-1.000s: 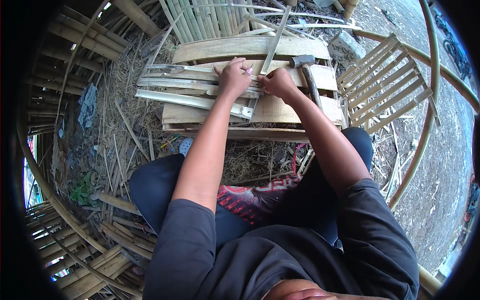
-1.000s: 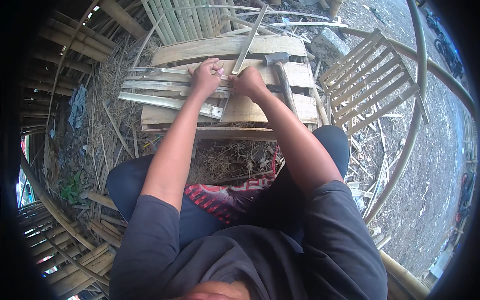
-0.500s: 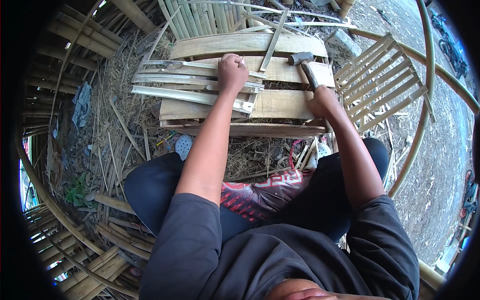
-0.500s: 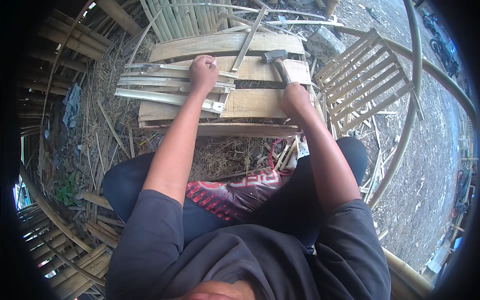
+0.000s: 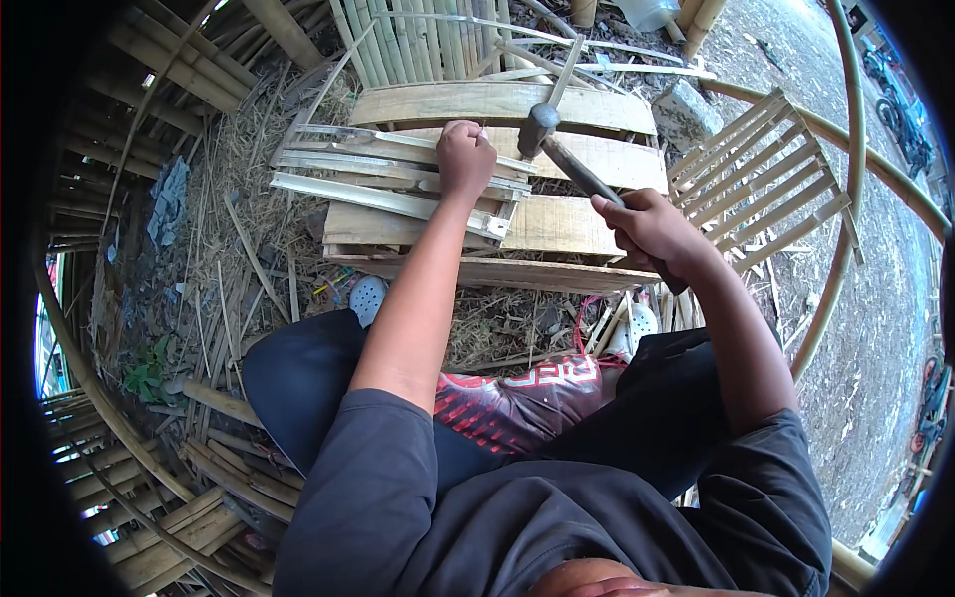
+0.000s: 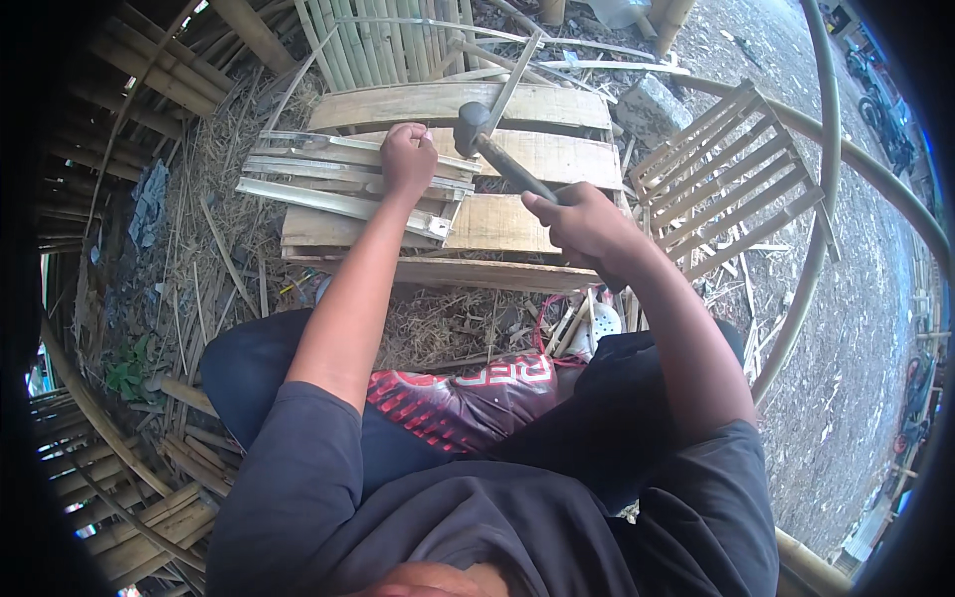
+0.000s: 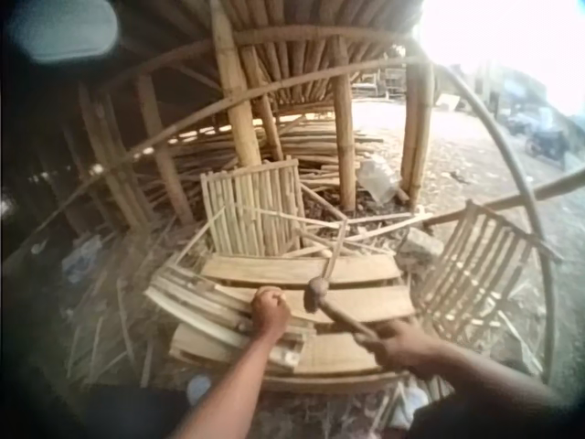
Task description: The person nails thin bamboo slats onto a wooden frame using a hammer, handling individual nails and securing the slats in a parallel row.
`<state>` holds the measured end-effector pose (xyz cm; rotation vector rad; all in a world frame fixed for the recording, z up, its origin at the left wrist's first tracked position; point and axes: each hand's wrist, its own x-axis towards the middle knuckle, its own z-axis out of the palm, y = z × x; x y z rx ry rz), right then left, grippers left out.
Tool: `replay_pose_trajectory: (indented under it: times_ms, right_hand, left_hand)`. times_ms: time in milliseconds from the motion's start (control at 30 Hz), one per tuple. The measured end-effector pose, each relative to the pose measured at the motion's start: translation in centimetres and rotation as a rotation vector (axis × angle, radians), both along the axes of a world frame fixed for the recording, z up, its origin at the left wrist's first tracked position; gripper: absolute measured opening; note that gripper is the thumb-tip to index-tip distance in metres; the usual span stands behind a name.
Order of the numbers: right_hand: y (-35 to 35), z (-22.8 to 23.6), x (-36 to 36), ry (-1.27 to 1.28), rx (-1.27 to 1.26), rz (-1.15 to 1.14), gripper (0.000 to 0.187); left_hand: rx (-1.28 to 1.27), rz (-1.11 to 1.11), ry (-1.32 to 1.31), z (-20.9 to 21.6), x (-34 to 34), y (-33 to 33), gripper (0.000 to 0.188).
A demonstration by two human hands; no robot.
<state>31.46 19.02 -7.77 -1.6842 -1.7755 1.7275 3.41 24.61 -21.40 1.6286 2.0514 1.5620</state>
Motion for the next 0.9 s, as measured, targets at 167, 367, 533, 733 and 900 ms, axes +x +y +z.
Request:
replay_pose_trajectory:
  times_ms: [167,367,533,733,900]
  right_hand:
    - [1.0,-0.4,-1.1,0.041,-0.132,-0.052,0.050]
    - [0.1,-2.0,-1.8,0.113,-0.452,0.093,0.052]
    - [0.8,-1.6,-1.6,0.211,-0.451,0.033,0.054]
    - [-0.2,-1.8,-2.0,0.134,-0.534,0.042,0.052]
    - [1.3,-0.7,-1.2,0.248,-0.525,-0.026,0.051]
  left_hand:
    - [-0.084,0.024,-0.049,-0.5,-1.1,0.4,0.011]
    - [-0.250,0.017,-0.204,-0.2,-2.2,0.9,0.015]
    - [-0.314,-0.021,-0.210,-0.3,-2.3,1.1,0.014]
    - [-0.332,-0.051,-0.247,-0.8,-3.0,1.4,0.013]
    - [-0.366,-0.066,-0.255,-0.6,-2.5,1.4,0.013]
